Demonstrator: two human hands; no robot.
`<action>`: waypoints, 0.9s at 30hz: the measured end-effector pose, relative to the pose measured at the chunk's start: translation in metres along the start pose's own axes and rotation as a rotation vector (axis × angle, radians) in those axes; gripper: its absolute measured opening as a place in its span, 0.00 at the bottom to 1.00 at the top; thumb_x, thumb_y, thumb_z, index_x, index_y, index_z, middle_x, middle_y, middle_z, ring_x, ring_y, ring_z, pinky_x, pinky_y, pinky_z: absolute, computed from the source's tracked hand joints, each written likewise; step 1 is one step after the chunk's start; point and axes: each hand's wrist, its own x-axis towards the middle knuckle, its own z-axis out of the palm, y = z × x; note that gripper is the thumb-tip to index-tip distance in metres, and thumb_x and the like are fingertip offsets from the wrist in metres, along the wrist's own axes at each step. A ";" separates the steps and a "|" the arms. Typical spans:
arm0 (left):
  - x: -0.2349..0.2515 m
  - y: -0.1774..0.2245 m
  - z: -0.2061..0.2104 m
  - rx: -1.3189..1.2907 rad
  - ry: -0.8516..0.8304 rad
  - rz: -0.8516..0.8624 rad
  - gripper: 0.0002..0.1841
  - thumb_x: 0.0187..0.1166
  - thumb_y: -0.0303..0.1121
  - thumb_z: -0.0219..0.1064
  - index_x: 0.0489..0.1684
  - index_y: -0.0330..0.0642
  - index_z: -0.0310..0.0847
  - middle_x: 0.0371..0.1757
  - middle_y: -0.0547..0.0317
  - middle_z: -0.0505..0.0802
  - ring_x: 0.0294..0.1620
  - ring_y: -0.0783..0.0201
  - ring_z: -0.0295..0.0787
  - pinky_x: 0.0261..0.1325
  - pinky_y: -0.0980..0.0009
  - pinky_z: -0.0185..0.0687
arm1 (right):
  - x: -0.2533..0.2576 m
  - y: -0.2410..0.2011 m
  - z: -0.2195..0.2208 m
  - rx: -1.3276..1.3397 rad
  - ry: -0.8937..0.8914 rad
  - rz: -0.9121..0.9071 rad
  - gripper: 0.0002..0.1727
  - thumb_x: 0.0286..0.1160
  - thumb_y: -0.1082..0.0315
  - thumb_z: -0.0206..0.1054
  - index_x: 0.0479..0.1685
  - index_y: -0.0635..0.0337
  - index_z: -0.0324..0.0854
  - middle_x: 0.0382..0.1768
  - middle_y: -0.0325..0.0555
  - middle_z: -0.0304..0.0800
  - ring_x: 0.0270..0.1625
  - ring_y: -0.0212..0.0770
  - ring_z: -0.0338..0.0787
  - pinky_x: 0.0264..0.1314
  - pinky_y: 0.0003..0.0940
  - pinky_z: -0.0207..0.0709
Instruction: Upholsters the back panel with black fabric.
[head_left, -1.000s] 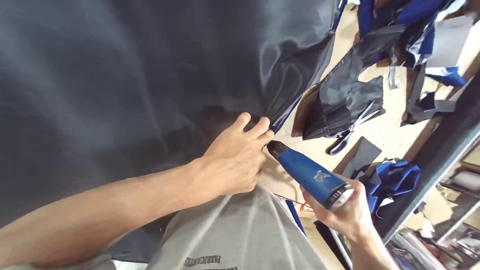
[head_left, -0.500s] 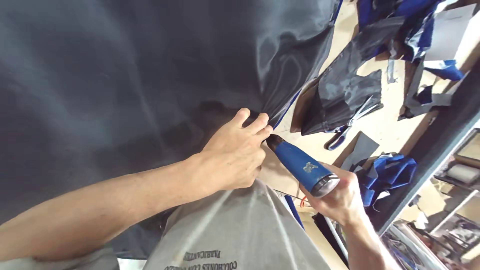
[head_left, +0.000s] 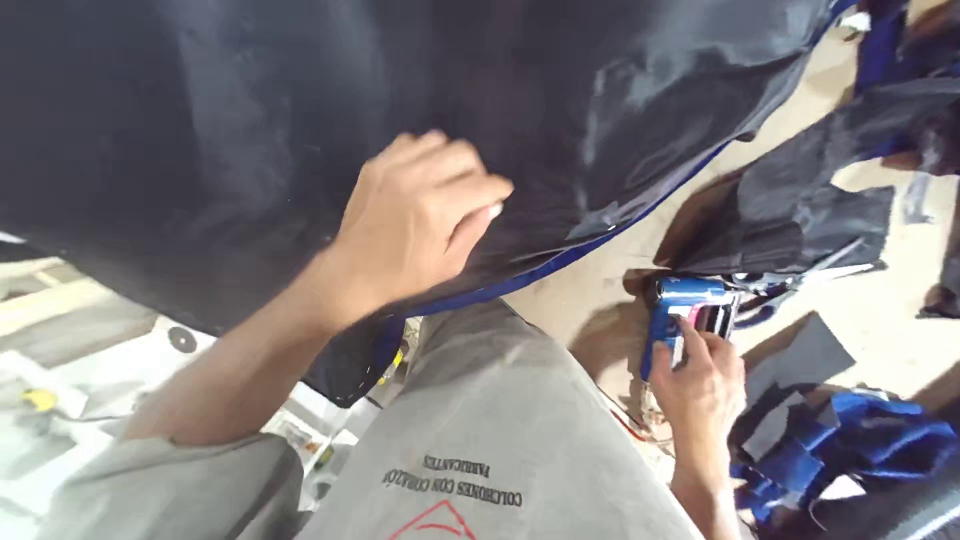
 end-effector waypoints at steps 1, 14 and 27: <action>-0.025 0.012 0.009 0.024 0.038 -0.076 0.14 0.86 0.37 0.61 0.54 0.43 0.93 0.45 0.47 0.95 0.50 0.47 0.91 0.53 0.50 0.84 | 0.007 -0.010 -0.008 0.016 0.028 -0.055 0.25 0.79 0.54 0.65 0.72 0.54 0.84 0.63 0.68 0.84 0.64 0.69 0.85 0.56 0.68 0.78; -0.052 0.082 0.133 0.398 0.317 -0.233 0.12 0.85 0.27 0.60 0.54 0.37 0.90 0.45 0.49 0.93 0.45 0.49 0.89 0.44 0.57 0.81 | 0.046 -0.103 0.018 0.451 0.045 -0.794 0.14 0.80 0.64 0.65 0.54 0.56 0.93 0.44 0.44 0.94 0.43 0.34 0.92 0.42 0.30 0.87; -0.053 0.072 0.140 0.289 0.441 -0.143 0.09 0.85 0.27 0.60 0.44 0.38 0.88 0.42 0.49 0.93 0.45 0.50 0.90 0.45 0.59 0.83 | 0.037 -0.103 0.023 0.450 0.161 -0.724 0.12 0.78 0.65 0.65 0.50 0.56 0.94 0.42 0.43 0.94 0.40 0.32 0.92 0.40 0.26 0.87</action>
